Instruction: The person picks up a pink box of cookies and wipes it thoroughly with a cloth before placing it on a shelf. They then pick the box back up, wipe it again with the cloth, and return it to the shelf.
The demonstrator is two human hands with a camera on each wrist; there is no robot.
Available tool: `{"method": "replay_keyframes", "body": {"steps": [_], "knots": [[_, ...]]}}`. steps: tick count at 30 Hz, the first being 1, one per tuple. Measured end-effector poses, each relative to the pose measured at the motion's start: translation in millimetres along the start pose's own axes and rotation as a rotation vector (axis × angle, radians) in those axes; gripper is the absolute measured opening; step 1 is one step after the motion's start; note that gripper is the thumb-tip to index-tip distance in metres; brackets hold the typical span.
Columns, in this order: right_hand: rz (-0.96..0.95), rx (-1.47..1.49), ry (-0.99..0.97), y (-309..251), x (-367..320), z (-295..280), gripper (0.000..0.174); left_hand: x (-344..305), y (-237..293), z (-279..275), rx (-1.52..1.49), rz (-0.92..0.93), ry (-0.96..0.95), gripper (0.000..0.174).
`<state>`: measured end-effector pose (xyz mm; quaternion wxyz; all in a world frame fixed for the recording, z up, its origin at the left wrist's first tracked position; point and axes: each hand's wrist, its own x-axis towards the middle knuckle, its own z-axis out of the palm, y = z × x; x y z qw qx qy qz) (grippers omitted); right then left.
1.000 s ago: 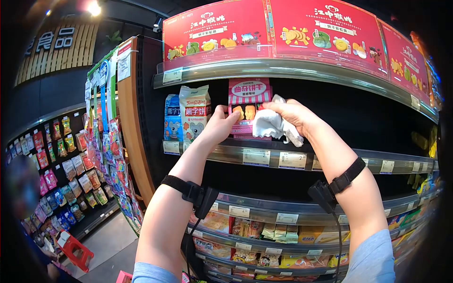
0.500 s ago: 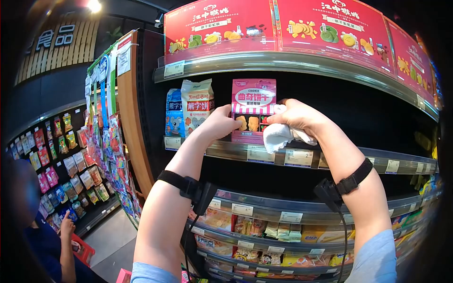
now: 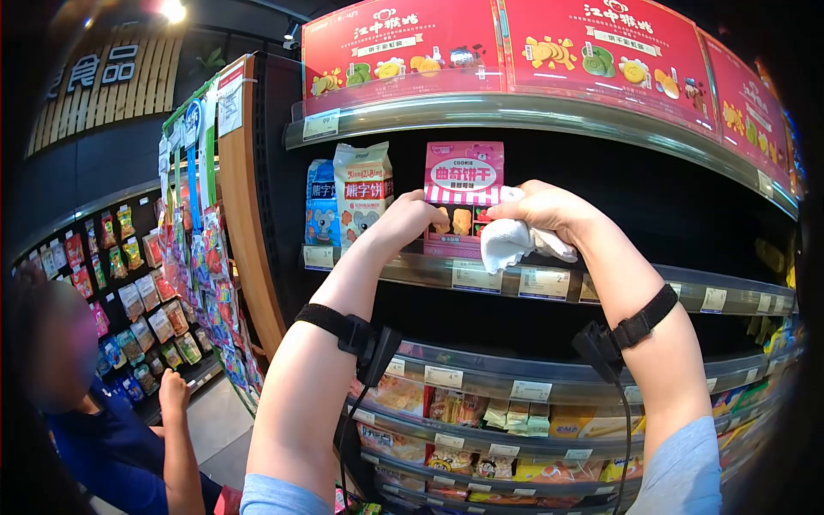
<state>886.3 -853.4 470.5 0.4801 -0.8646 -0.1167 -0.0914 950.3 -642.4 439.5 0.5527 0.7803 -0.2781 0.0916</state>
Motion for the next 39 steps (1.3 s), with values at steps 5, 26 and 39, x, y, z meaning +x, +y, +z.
{"method": "replay_keyframes", "body": {"steps": [5,26,39], "knots": [[-0.019,-0.008,0.018,-1.7,-4.3,2.3,0.031,-0.7,-0.2,-4.7,0.027,0.014,-0.051,0.025],[0.003,0.49,-0.459,78.4,-154.6,171.4,0.024,-255.4,-31.2,37.8,-0.343,0.246,0.099,0.047],[0.508,0.968,-0.798,224.6,-124.0,331.3,0.035,-487.5,-118.7,35.6,-0.209,-0.551,0.77,0.024]]}}
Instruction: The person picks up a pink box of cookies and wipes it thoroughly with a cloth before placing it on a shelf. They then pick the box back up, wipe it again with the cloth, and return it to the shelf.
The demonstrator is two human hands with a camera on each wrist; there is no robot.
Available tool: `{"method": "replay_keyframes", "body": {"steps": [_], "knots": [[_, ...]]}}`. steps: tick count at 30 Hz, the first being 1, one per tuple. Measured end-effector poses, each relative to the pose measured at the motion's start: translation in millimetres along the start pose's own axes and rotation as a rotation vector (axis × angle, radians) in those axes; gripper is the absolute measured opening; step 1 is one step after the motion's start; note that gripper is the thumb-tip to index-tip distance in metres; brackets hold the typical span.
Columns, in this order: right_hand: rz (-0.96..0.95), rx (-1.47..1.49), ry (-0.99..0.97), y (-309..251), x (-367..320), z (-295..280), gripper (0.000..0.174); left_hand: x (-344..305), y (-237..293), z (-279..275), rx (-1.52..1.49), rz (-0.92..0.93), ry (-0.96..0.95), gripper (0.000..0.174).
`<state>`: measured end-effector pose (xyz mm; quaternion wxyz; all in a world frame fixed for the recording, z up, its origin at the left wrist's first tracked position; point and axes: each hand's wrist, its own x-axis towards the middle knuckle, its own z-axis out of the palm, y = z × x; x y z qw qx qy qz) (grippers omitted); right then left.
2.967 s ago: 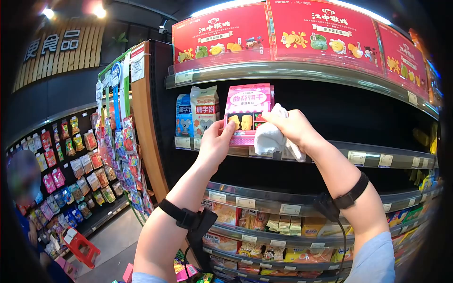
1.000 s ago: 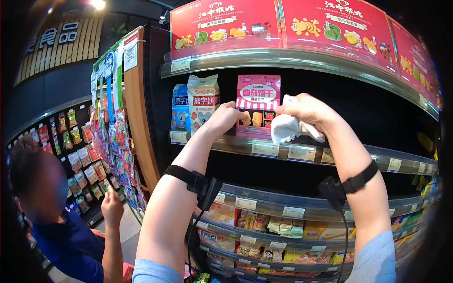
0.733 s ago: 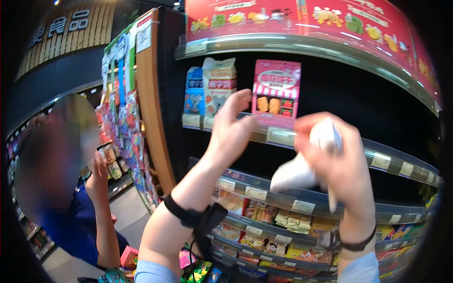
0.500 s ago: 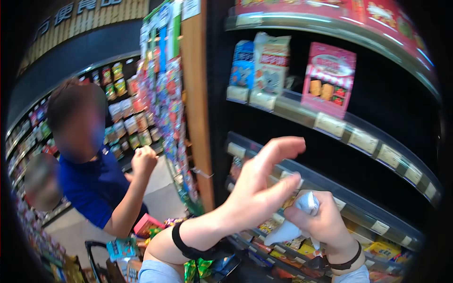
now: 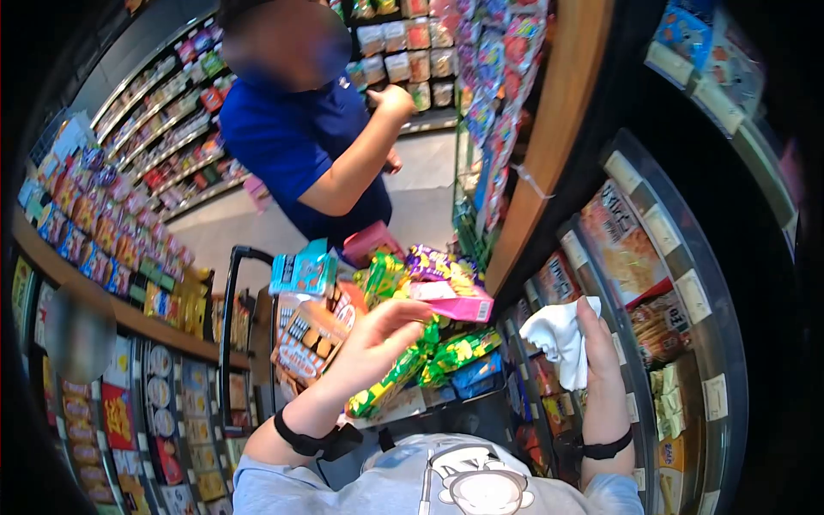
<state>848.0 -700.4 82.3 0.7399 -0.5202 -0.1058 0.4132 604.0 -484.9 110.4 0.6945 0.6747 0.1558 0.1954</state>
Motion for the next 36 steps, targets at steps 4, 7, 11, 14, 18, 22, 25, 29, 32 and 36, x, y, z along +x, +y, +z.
{"method": "replay_keyframes", "body": {"steps": [4,7,11,14,18,22,25,29,32,36], "knots": [[0.078,-0.015,-0.021,31.6,20.3,-6.8,0.031,-52.6,-39.8,-36.7,0.275,-0.11,0.361,0.026],[-0.026,-0.352,-0.036,47.8,30.8,0.4,0.026,-80.0,-53.5,-37.7,0.243,-0.188,0.468,0.027],[-0.567,-1.206,-0.076,62.5,49.3,46.1,0.027,-89.3,-78.2,-36.2,0.216,-0.229,0.512,0.03],[-0.737,-1.434,-0.187,69.7,70.4,81.7,0.027,-84.4,-71.1,-29.5,0.292,-0.205,0.511,0.033],[-0.743,-1.86,-0.339,95.4,108.0,102.8,0.015,-76.7,-46.4,-25.1,0.348,-0.216,0.443,0.03],[-0.793,-1.915,-0.352,107.3,117.6,100.7,0.011,-80.3,-44.9,-29.4,0.317,-0.174,0.478,0.033],[-0.76,-1.922,-0.33,98.5,114.1,97.9,0.012,-83.5,-50.0,-37.1,0.329,-0.148,0.507,0.034],[-0.677,-1.748,-0.32,41.1,71.2,108.3,0.014,-79.8,-50.3,-42.9,0.324,-0.125,0.48,0.035],[-0.357,-1.122,-0.32,2.3,41.0,104.0,0.018,-68.1,-54.6,-42.8,0.318,-0.044,0.462,0.035],[-0.031,-0.534,-0.434,-16.8,27.8,84.1,0.016,-41.0,-44.8,-29.2,0.11,-0.055,0.277,0.06]]}}
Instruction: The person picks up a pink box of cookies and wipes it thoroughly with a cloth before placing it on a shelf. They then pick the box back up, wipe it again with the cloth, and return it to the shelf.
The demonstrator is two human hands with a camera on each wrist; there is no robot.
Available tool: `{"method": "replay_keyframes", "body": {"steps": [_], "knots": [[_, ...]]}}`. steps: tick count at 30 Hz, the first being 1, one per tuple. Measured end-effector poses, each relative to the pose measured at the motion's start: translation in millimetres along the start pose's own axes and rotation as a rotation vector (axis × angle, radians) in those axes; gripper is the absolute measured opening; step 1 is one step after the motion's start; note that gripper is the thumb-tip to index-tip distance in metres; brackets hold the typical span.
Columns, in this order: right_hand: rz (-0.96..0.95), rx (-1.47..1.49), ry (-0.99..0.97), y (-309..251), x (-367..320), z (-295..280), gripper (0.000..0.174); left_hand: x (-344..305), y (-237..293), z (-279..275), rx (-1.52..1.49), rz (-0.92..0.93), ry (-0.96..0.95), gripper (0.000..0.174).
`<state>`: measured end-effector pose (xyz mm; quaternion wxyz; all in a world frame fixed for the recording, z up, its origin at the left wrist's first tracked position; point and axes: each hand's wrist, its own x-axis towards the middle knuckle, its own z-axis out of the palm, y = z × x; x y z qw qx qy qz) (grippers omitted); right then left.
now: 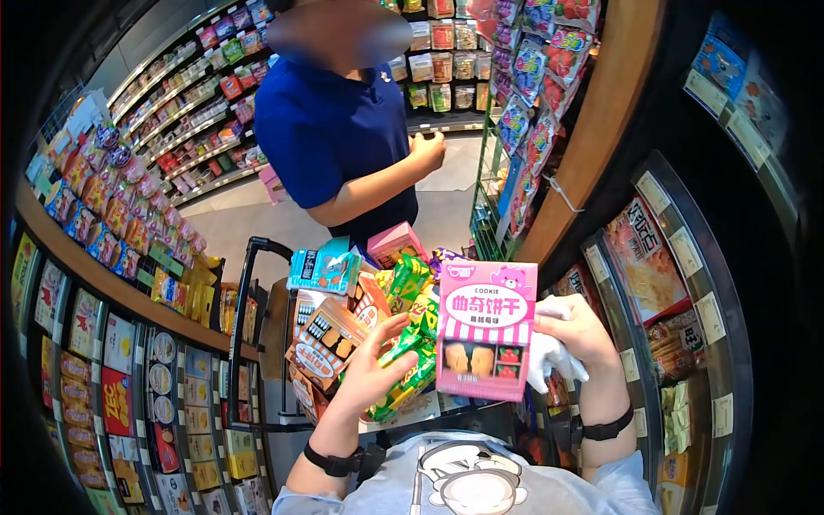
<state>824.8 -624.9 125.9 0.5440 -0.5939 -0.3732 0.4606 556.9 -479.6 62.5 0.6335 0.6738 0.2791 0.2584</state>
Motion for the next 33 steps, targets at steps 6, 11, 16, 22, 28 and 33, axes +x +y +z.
{"method": "replay_keyframes", "body": {"steps": [6,11,16,22,28,33], "knots": [[0.101,0.358,-0.082,31.7,-6.5,6.0,0.022,13.7,2.3,30.2,-0.814,-0.307,-0.568,0.095],[0.118,0.347,0.048,34.3,-14.3,0.4,0.034,21.0,5.0,32.3,-0.755,-0.287,-0.517,0.084],[-0.206,0.598,0.578,16.7,-22.9,-15.1,0.04,24.3,8.6,36.5,-0.678,-0.243,-0.431,0.079],[-0.657,-1.11,0.159,8.3,-34.8,75.9,0.065,25.8,-6.5,50.3,-0.455,-0.176,-0.49,0.079],[-0.615,-1.161,0.179,18.2,-13.0,86.4,0.061,18.1,-0.9,47.9,-0.436,-0.175,-0.482,0.077],[-0.68,-1.081,0.358,19.0,-6.7,80.8,0.059,14.5,6.8,47.6,-0.399,-0.131,-0.446,0.079]]}}
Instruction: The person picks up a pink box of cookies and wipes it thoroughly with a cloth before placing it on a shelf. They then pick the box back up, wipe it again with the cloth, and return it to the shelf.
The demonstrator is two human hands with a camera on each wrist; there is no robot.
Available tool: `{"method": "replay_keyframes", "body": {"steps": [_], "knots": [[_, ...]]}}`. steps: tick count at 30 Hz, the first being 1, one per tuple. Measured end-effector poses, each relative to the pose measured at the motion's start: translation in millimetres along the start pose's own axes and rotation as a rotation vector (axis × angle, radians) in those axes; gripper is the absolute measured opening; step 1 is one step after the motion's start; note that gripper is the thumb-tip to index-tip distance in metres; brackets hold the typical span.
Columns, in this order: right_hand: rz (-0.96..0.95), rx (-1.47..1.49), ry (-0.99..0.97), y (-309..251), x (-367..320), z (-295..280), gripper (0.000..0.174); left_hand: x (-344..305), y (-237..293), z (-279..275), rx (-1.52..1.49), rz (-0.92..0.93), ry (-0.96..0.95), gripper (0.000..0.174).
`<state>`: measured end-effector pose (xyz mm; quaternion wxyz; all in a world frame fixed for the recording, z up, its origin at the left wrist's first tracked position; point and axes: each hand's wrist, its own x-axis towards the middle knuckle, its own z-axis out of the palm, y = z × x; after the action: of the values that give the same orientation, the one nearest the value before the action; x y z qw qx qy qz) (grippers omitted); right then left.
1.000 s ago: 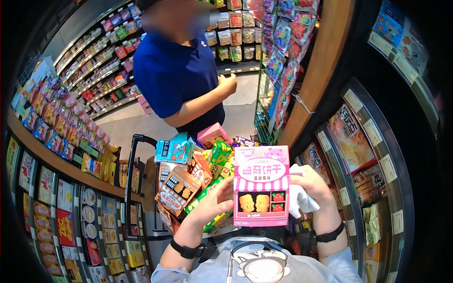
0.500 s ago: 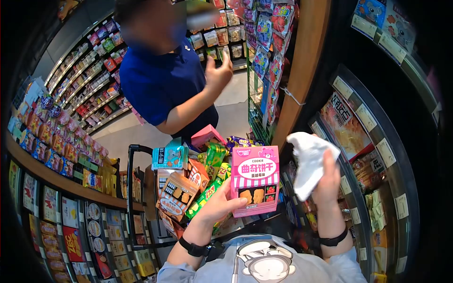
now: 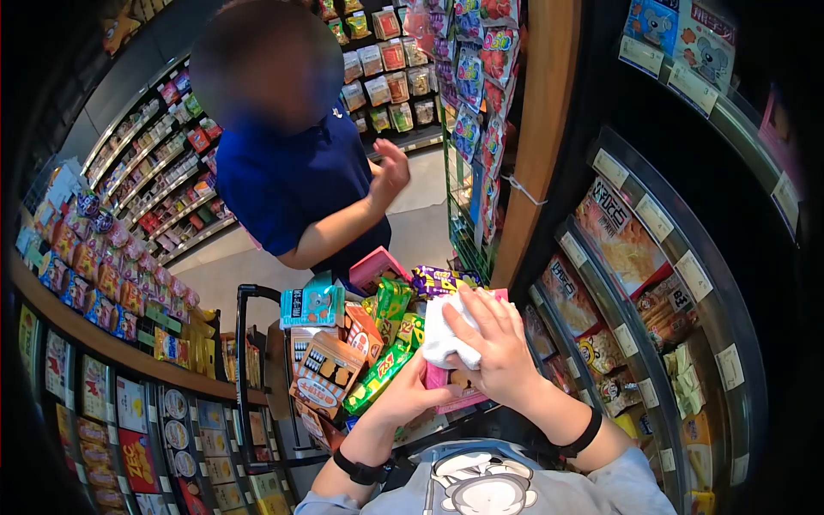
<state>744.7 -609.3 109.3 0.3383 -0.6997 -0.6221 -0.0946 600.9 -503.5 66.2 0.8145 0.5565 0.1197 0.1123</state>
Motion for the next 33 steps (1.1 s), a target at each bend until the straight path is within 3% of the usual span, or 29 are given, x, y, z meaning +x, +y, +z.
{"method": "replay_keyframes", "body": {"steps": [3,6,10,12,15,17,19,21,23,27,29,33], "knots": [[-0.002,-0.113,0.156,10.6,-2.5,-0.3,0.061,-6.3,7.1,1.8,0.009,0.011,0.009,0.081],[0.027,-0.098,0.207,30.1,-1.2,-4.8,0.051,-8.6,9.4,-6.5,-0.059,0.005,-0.018,0.081],[0.255,-0.007,0.268,59.0,-5.9,-15.8,0.036,-11.3,5.3,-20.3,-0.095,0.021,0.06,0.079],[0.194,0.058,0.346,43.9,1.2,-31.0,0.032,-6.4,8.4,-17.6,-0.157,0.011,0.078,0.078],[-0.012,0.008,0.2,7.5,6.4,-37.2,0.048,-3.9,9.2,-9.5,-0.228,-0.048,0.099,0.077],[-0.016,-0.078,0.045,-11.0,4.1,-24.3,0.054,-2.1,12.0,-3.9,-0.362,-0.029,-0.017,0.076],[-0.031,-0.046,0.023,-15.0,-2.3,-18.0,0.056,0.6,13.2,-5.9,-0.319,-0.011,-0.047,0.073],[-0.051,-0.01,-0.004,-18.8,-6.3,-14.4,0.058,0.2,21.4,-7.3,-0.634,-0.028,-0.133,0.067],[-0.198,-0.102,-0.089,-24.5,-11.8,-12.3,0.067,1.4,22.1,-5.0,-0.709,0.028,-0.209,0.063],[-0.337,-0.161,-0.104,-28.1,-20.4,0.9,0.062,5.3,10.4,-12.0,-0.734,-0.035,0.007,0.048],[-0.334,-0.143,-0.103,-25.6,-18.2,-4.4,0.061,6.1,13.4,-5.0,-0.534,-0.039,0.204,0.041],[-0.286,-0.111,-0.105,-8.8,-21.7,-14.5,0.056,6.1,15.3,-11.4,-0.709,0.016,0.187,0.041]]}}
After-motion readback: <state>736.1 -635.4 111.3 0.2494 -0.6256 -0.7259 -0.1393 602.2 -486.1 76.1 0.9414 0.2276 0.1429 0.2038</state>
